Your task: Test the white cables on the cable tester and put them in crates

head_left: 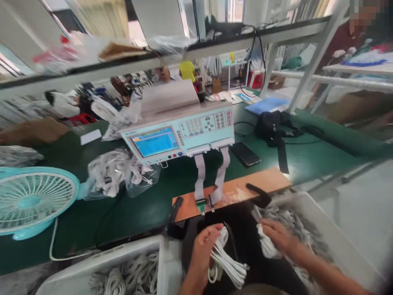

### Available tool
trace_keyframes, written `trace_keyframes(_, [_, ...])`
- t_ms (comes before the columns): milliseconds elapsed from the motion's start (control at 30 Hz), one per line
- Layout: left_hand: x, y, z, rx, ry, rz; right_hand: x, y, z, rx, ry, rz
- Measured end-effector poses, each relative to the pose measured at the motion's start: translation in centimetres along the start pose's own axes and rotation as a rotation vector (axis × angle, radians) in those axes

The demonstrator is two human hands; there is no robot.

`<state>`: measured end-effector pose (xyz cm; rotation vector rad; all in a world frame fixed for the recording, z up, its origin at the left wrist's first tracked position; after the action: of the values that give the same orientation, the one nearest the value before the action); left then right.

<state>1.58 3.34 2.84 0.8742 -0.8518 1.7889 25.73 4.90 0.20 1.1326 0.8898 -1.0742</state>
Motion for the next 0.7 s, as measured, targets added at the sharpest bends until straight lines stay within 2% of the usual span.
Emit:
trace_keyframes(33, [0.2, -0.1, 0.1, -0.004, 0.038, 0.058, 0.8, 2.8, 0.2, -0.004, 0.026, 0.167])
trace_keyframes(100, [0.3, -0.3, 0.3, -0.008, 0.056, 0.153, 1.6, 7.1, 0.8, 0.177, 0.077, 0.426])
trace_keyframes(133, [0.2, -0.5, 0.3, -0.017, 0.047, 0.175, 1.5, 8.0, 1.1, 0.233, 0.102, 0.487])
trace_keyframes(167, [0.1, -0.8, 0.4, -0.034, 0.036, 0.177, 1.1, 7.9, 1.5, 0.252, 0.115, 0.486])
trace_keyframes(200, [0.0, -1.0, 0.5, -0.057, 0.024, 0.160, 0.5, 6.9, 1.9, 0.208, 0.111, 0.425])
trace_keyframes(233, [-0.2, -1.3, 0.6, -0.073, 0.007, 0.125, -0.4, 5.0, 2.2, 0.103, 0.084, 0.315])
trace_keyframes(300, [-0.4, -1.8, 1.0, -0.081, -0.090, -0.007, -2.3, 0.2, 2.5, -0.108, -0.027, -0.015])
trace_keyframes(367, [-0.3, -2.1, 1.7, -0.059, -0.298, -0.202, -4.0, -4.3, 2.5, -0.243, -0.088, -0.280])
trace_keyframes(433, [-0.1, -2.1, 2.4, -0.037, -0.526, -0.401, -4.8, -7.3, 2.2, -0.264, -0.077, -0.424])
trace_keyframes(467, [0.0, -2.1, 2.8, -0.029, -0.608, -0.476, -4.9, -8.2, 2.1, -0.272, -0.071, -0.470])
trace_keyframes(533, [0.0, -1.9, 3.4, -0.027, -0.687, -0.557, -4.4, -9.1, 2.0, -0.295, -0.066, -0.537])
trace_keyframes(633, [-0.5, -1.8, 3.7, -0.078, -0.657, -0.561, -3.0, -9.4, 2.1, -0.257, -0.100, -0.589])
trace_keyframes(700, [-0.9, -1.8, 3.9, -0.077, -0.625, -0.508, -1.8, -9.5, 2.1, -0.174, -0.208, -0.673])
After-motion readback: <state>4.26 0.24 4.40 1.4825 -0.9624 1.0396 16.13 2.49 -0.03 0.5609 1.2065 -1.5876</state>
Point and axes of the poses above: each hand's wrist, its own z-axis away from the middle knuckle, its own y-axis out of the back of the hand, x = y × z, the point moved 2 cm from there along -z, towards the middle knuckle, and after that the axes turned 10 degrees about x, right-handed, at the moved point
